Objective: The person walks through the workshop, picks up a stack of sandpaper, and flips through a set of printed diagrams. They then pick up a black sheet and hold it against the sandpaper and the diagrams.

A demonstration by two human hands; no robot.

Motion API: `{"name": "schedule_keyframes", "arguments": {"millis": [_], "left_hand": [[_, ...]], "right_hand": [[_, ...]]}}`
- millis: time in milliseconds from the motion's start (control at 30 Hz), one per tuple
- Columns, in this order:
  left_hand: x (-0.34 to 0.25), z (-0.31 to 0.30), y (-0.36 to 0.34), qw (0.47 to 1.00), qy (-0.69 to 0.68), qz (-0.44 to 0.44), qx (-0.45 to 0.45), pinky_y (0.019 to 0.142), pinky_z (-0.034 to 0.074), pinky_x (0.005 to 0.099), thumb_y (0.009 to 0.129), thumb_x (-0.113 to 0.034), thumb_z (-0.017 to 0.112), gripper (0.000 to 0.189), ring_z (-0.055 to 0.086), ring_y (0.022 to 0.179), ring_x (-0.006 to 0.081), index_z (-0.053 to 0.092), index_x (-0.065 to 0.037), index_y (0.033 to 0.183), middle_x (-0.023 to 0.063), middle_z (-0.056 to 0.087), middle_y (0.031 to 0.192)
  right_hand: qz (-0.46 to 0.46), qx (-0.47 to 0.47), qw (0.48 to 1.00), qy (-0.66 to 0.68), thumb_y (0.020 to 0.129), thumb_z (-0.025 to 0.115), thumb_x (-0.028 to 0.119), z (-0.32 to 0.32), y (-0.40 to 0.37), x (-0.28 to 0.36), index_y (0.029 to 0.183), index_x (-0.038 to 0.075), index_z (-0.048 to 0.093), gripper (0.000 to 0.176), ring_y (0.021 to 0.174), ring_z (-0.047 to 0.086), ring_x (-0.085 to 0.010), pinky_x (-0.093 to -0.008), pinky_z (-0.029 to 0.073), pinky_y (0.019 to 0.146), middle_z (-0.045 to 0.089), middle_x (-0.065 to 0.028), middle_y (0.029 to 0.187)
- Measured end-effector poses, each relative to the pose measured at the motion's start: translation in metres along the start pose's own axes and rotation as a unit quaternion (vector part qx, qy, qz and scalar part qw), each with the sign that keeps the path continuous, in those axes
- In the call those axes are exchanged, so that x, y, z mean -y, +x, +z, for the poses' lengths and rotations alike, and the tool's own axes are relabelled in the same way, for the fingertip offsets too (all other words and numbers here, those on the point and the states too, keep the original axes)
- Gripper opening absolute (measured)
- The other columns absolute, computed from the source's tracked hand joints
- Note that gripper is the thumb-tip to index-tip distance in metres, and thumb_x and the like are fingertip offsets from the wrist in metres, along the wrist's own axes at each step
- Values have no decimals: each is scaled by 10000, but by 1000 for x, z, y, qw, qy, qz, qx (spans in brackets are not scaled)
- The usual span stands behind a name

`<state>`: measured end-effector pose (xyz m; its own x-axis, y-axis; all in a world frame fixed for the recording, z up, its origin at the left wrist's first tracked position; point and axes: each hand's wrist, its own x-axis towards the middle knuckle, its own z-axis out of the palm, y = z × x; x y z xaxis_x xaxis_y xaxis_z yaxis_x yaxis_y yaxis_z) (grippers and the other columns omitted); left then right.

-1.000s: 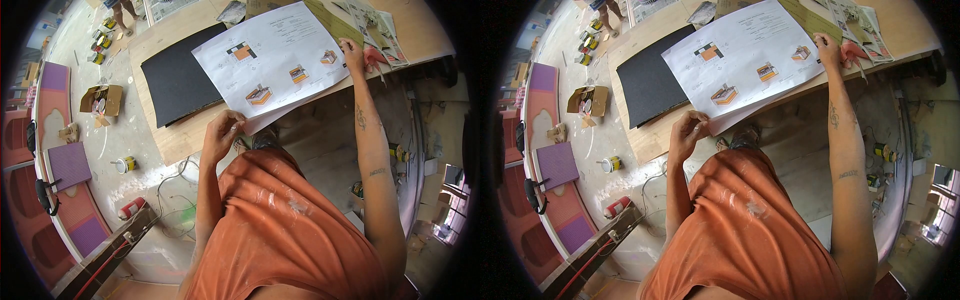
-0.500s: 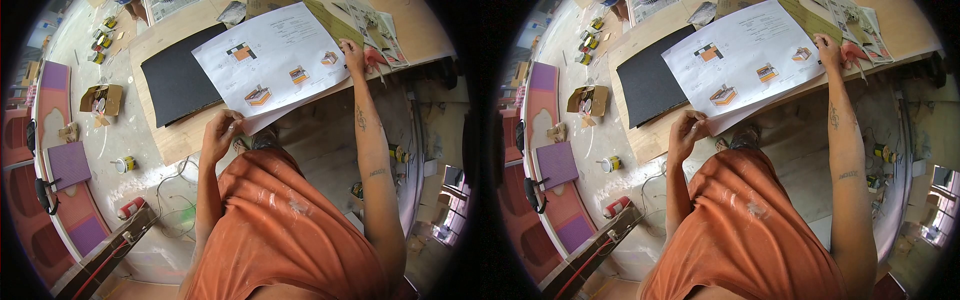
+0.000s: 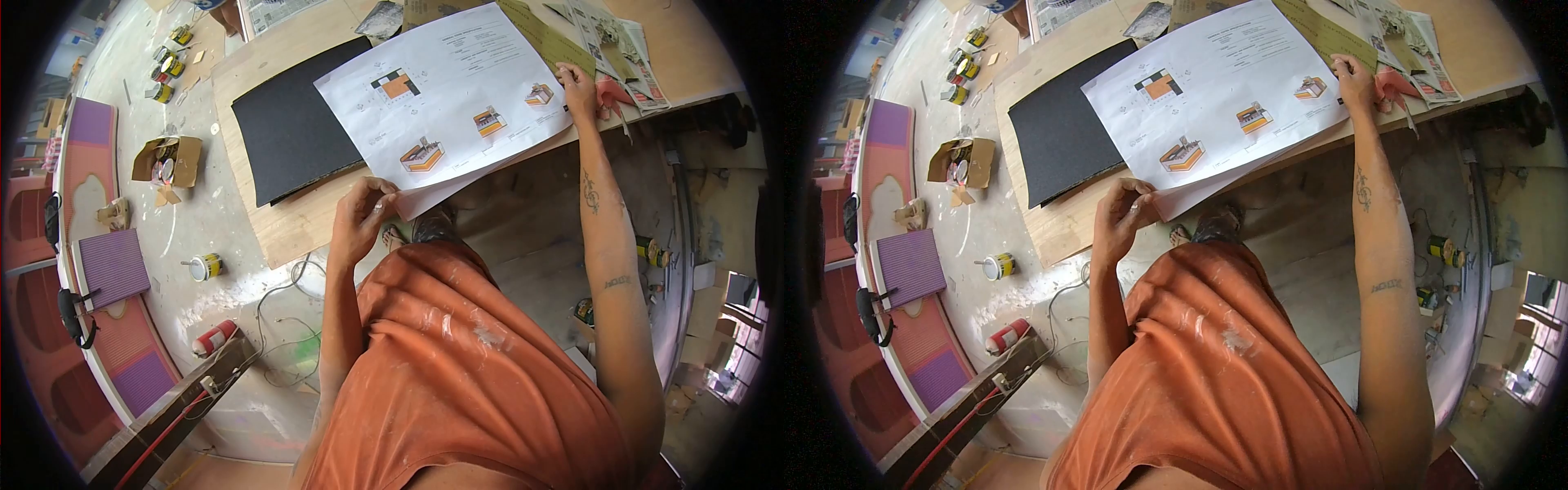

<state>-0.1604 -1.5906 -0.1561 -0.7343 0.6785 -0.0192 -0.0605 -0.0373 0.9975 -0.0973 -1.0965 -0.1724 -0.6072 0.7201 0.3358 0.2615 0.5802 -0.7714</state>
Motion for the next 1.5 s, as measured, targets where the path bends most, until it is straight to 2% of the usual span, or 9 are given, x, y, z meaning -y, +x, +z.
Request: {"name": "schedule_keyframes", "arguments": {"millis": [433,667,700,733,867,1167,1433,1467,1500], "left_hand": [[0,2,0,1000,-5,2,-13,801,494,257,938,-1,570,59,581,893,104,541,18,986,58,622,951],[4,-3,-6,998,52,-3,-19,711,493,263,933,-52,592,68,579,783,116,569,9,951,49,609,833],[2,1,-6,999,-2,-34,-30,706,492,262,932,-61,594,74,578,775,119,568,7,947,51,606,832],[4,0,-6,999,-5,-33,-31,722,484,259,933,-63,590,72,575,786,118,565,3,944,49,607,845],[10,1,-5,995,7,-50,-80,802,456,255,912,-36,599,57,571,846,115,558,-2,932,47,605,897],[-2,13,-5,992,-51,-51,-102,856,448,258,916,-4,590,67,584,881,127,540,-7,960,64,606,932],[3,26,-11,990,45,23,-134,769,472,263,924,-28,570,29,577,851,131,566,0,930,78,613,913],[0,27,-16,970,191,55,-143,816,467,299,909,-23,574,34,582,843,165,586,8,915,94,618,902],[18,28,-16,923,282,184,-185,820,474,346,897,-31,586,50,589,843,208,598,16,907,113,620,898]], "right_hand": [[-2,5,1000,-8,917,584,170,-1,1,1,1034,20,690,219,786,649,-132,-255,491,719,698,-68,844],[-26,0,997,-66,926,600,257,2,0,-18,990,56,700,233,947,646,-216,-332,485,863,699,-92,995],[-22,1,999,42,921,596,247,10,8,-47,963,61,702,218,910,652,-219,-333,492,831,704,-85,964],[-6,-21,1000,-11,901,606,250,0,-7,-5,962,73,700,209,864,663,-220,-343,501,787,709,-93,924],[16,-40,999,-31,904,584,171,9,-6,-16,983,40,683,182,814,654,-159,-308,503,751,702,-76,865],[-52,-85,994,-47,852,612,164,5,-12,3,929,56,700,160,758,675,-232,-323,509,691,706,-93,835],[-54,-68,996,23,894,576,157,15,-8,-11,936,50,684,158,784,671,-223,-323,509,706,696,-108,869],[-49,-51,996,44,896,582,145,16,-9,-11,934,35,676,150,794,669,-228,-328,509,715,691,-120,873],[-44,-39,996,62,897,587,134,13,-13,-6,932,21,668,143,805,666,-232,-333,510,723,686,-132,878]]}}
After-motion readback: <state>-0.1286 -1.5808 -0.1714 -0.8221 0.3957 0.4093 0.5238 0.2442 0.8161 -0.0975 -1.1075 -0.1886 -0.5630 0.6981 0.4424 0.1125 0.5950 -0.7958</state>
